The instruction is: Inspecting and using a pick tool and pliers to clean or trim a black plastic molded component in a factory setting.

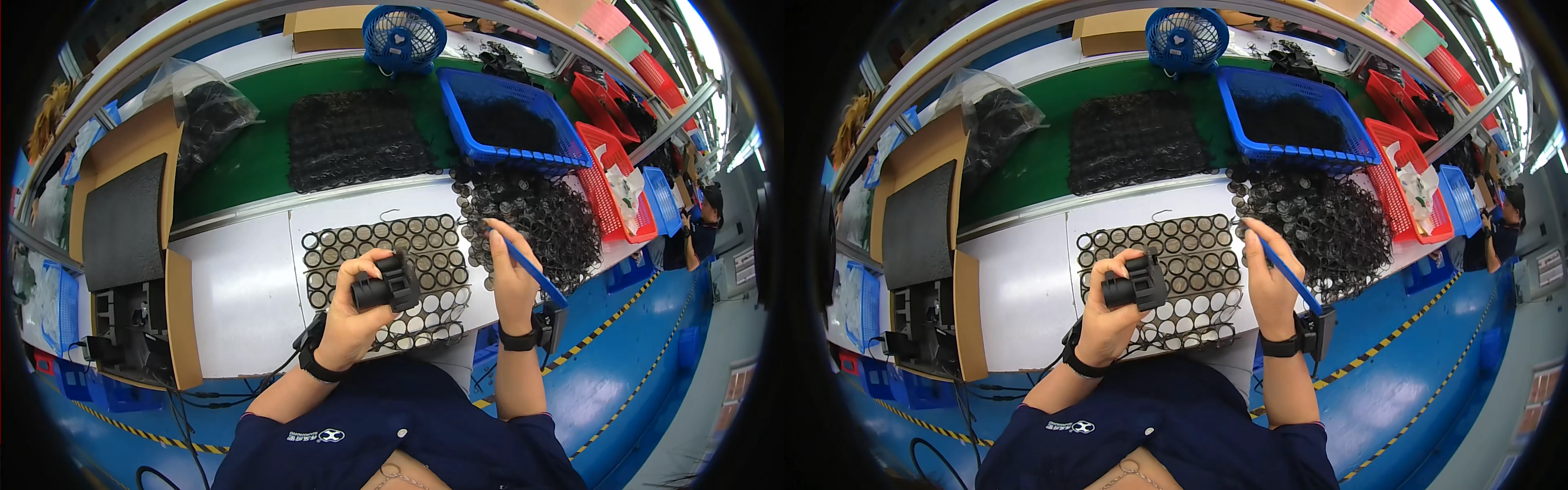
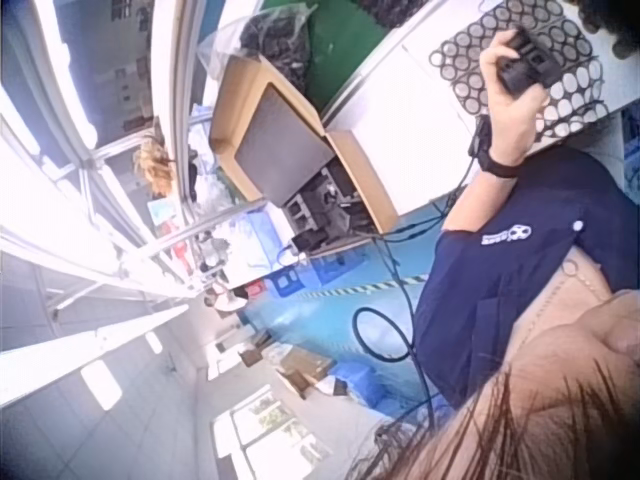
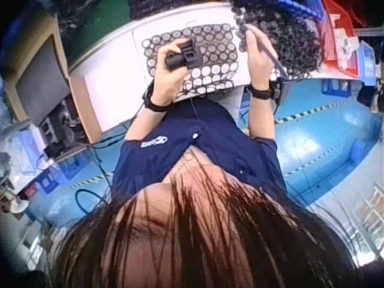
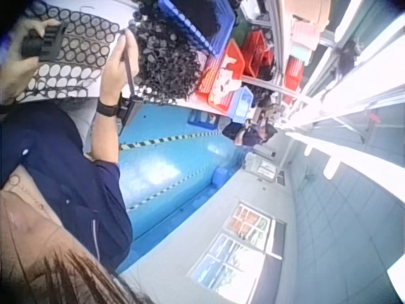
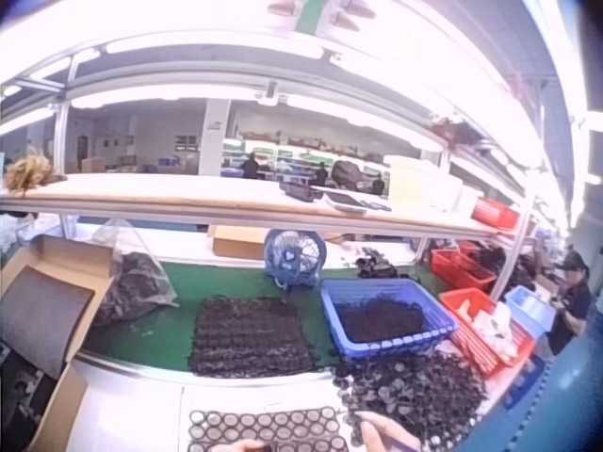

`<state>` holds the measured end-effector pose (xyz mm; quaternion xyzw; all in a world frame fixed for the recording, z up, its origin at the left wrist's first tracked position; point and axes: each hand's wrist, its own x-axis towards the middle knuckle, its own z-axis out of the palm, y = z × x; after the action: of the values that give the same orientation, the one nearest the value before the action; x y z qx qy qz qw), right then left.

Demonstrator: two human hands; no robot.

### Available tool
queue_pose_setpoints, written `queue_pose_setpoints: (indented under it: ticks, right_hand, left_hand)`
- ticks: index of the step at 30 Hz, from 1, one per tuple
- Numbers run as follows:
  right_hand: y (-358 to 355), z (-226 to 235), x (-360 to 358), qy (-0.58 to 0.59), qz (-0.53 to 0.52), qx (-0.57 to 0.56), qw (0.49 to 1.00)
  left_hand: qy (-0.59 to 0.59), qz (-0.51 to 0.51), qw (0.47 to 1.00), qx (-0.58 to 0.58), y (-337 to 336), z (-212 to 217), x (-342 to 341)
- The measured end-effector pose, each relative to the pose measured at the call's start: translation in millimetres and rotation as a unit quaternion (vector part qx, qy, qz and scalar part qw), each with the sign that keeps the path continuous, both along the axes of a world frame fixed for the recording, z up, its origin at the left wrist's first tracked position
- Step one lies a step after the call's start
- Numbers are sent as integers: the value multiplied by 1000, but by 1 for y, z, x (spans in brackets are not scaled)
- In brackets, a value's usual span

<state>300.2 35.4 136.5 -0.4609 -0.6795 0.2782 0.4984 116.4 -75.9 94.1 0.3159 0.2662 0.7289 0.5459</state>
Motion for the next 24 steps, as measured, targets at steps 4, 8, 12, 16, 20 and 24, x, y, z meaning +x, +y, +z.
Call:
queue_pose_setpoints:
  ticks: [4, 8, 12, 16, 20, 24]
  right_hand:
    - [-27, -2, -8, 146, 109, -140, 973]
    - [-53, 0, -19, 196, 184, -161, 950]
    - [-62, -1, -23, 183, 211, -167, 946]
    - [-61, -8, -25, 190, 234, -150, 942]
    - [-61, -7, -26, 176, 242, -156, 941]
    - [-63, -6, -27, 185, 230, -170, 940]
  left_hand:
    - [21, 12, 1000, -9, 2, 0, 1]
    - [156, 69, 985, 19, 2, -7, 0]
    - [300, 142, 942, 45, 3, 0, 0]
    - [362, 178, 914, 46, 3, 0, 1]
    - [385, 193, 901, 48, 3, 2, 2]
    - [405, 198, 891, 53, 3, 4, 2]
